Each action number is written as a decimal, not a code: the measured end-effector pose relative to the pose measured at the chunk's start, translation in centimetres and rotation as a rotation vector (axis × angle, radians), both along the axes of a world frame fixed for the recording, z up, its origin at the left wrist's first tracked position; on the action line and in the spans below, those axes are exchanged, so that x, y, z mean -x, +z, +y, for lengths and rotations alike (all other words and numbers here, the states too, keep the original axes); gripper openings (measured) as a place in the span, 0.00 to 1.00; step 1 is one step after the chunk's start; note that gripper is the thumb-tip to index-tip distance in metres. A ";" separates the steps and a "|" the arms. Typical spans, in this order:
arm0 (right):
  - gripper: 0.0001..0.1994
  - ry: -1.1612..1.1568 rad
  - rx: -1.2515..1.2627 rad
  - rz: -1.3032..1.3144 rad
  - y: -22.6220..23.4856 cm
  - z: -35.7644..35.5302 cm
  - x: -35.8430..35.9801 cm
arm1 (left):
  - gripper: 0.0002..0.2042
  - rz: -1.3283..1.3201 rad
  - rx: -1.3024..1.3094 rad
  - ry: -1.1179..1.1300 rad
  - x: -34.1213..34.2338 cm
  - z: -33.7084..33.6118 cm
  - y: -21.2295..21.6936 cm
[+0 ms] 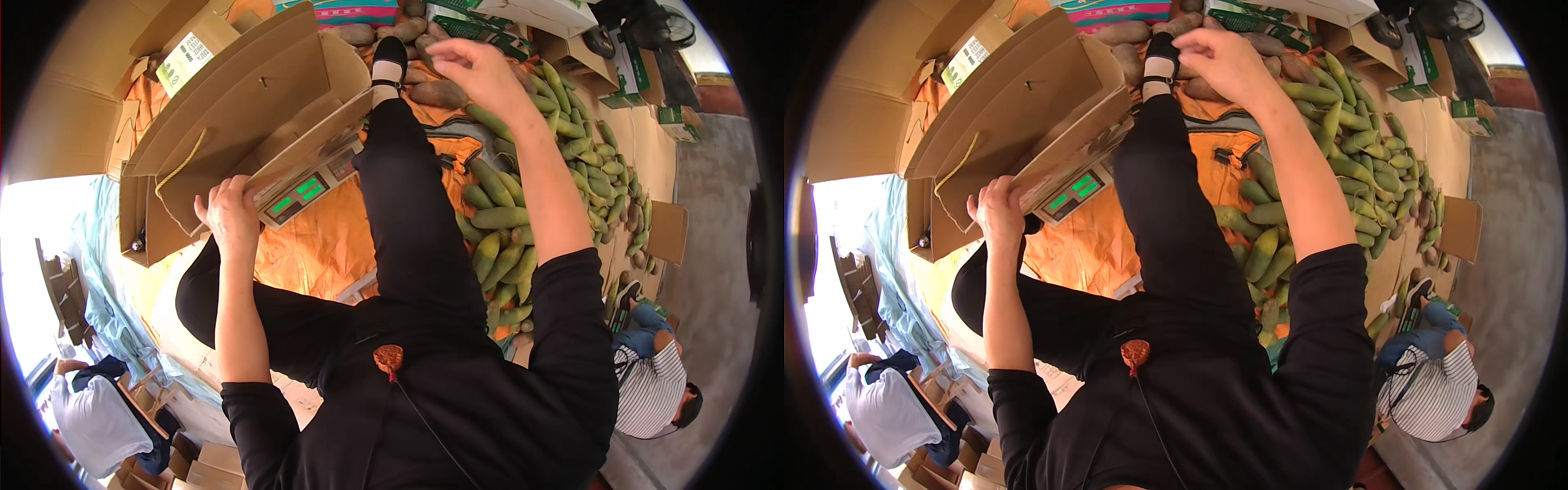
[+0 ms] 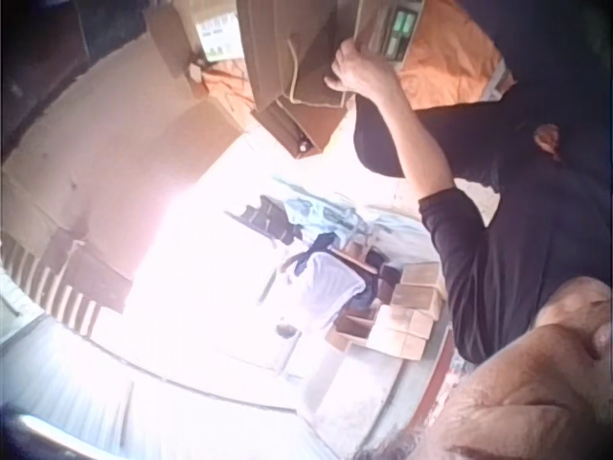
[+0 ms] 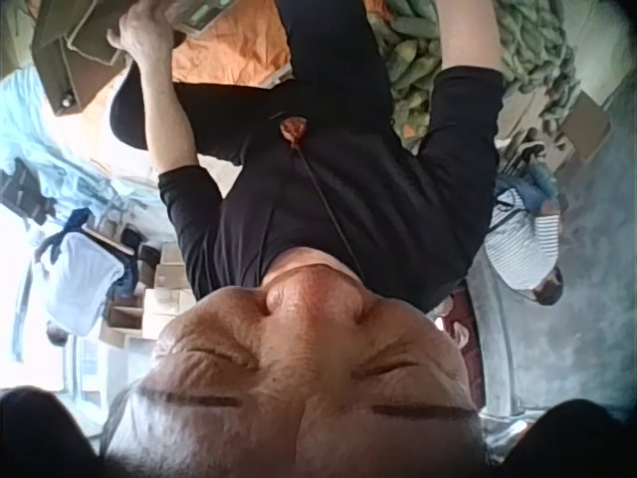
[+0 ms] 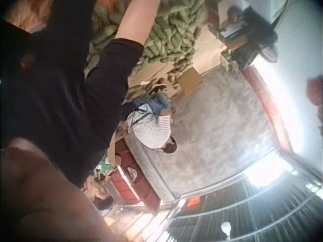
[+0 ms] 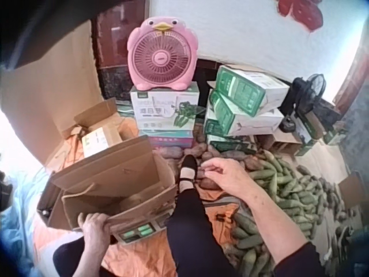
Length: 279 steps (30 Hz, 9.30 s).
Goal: The recorder is weighing and packing produce into cardboard boxes.
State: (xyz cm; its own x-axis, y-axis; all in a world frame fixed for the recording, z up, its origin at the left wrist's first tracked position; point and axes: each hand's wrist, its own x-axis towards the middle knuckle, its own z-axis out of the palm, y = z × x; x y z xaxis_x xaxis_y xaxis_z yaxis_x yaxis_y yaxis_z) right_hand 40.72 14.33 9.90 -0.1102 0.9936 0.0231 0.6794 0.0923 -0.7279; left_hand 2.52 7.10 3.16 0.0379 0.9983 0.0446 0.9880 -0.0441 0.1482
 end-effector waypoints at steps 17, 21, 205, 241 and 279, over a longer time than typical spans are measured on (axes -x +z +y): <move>0.11 0.103 0.556 -1.074 -27.0 -21.9 -7.6 | 0.08 0.001 -0.087 -0.031 0.6 -0.2 -0.3; 0.10 0.136 0.693 -1.231 -28.3 -23.8 -9.0 | 0.06 -0.047 -0.081 -0.007 0.2 -0.2 -0.1; 0.40 -1.229 0.768 -0.220 -26.8 -30.5 -5.1 | 0.08 -0.009 -0.107 -0.064 -0.2 0.2 -0.1; 0.18 0.435 -0.183 -0.111 -5.5 5.6 16.9 | 0.07 -0.034 -0.125 -0.078 -0.2 0.4 0.2; 0.18 0.385 0.631 -0.851 -30.7 -20.0 1.4 | 0.06 -0.011 -0.110 -0.061 0.4 -0.1 0.3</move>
State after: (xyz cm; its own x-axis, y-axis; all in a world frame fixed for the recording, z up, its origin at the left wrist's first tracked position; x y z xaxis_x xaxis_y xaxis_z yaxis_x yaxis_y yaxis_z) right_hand 39.36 -5.62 -20.77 -0.1520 0.6978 -0.7000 0.9828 0.1819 -0.0322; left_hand 2.14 6.97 3.44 0.0976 0.9831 0.1547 0.9812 -0.1211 0.1503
